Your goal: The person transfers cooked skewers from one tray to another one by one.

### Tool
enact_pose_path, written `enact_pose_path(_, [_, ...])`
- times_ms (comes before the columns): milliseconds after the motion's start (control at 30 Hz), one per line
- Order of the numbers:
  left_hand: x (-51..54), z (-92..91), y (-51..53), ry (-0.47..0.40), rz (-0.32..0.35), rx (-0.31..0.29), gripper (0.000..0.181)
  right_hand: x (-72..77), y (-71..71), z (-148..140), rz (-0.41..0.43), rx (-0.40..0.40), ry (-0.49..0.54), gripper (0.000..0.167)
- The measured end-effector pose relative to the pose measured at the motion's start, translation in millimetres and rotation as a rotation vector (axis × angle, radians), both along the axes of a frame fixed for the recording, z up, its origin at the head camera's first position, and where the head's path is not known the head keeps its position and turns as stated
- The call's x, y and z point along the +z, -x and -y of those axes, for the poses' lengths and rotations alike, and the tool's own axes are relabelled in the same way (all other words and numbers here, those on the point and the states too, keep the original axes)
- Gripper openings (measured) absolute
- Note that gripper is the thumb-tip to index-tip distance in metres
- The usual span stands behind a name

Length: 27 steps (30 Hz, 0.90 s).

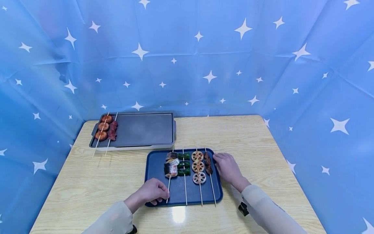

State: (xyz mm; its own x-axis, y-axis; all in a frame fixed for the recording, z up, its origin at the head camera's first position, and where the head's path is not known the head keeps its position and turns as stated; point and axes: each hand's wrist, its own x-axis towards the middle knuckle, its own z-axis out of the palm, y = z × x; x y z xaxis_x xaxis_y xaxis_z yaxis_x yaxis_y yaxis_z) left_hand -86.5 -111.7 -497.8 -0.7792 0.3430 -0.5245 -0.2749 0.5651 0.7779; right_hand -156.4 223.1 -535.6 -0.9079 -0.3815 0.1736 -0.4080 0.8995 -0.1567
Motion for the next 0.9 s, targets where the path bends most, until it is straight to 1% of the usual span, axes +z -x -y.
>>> enact_pose_path(167, [1.2,-4.4,0.6,0.018,-0.022,-0.001,0.008,0.2,0.5,-0.4,-0.001,-0.001,0.002,0.035])
enact_pose_path(367, [2.8,-10.4,1.3,0.025,-0.021,0.001,0.009,-0.3,1.4,-1.3,-0.005,-0.002,-0.003,0.035])
enact_pose_path(500, [1.5,-13.4,1.2,0.039,-0.019,-0.005,0.012,-0.4,1.7,-1.7,-0.003,-0.005,-0.003,0.035])
enact_pose_path(633, [-0.3,-15.5,0.3,0.079,-0.052,-0.039,0.015,-0.1,1.6,-1.5,0.002,-0.005,-0.005,0.035])
enact_pose_path(767, [-2.8,-16.2,-0.2,0.131,-0.114,-0.084,0.018,-0.8,1.8,-1.5,0.002,-0.005,-0.006,0.035])
enact_pose_path(900, [-5.9,-16.6,-0.2,0.175,-0.145,-0.105,0.019,-1.3,1.7,-1.0,0.000,-0.001,-0.005,0.035])
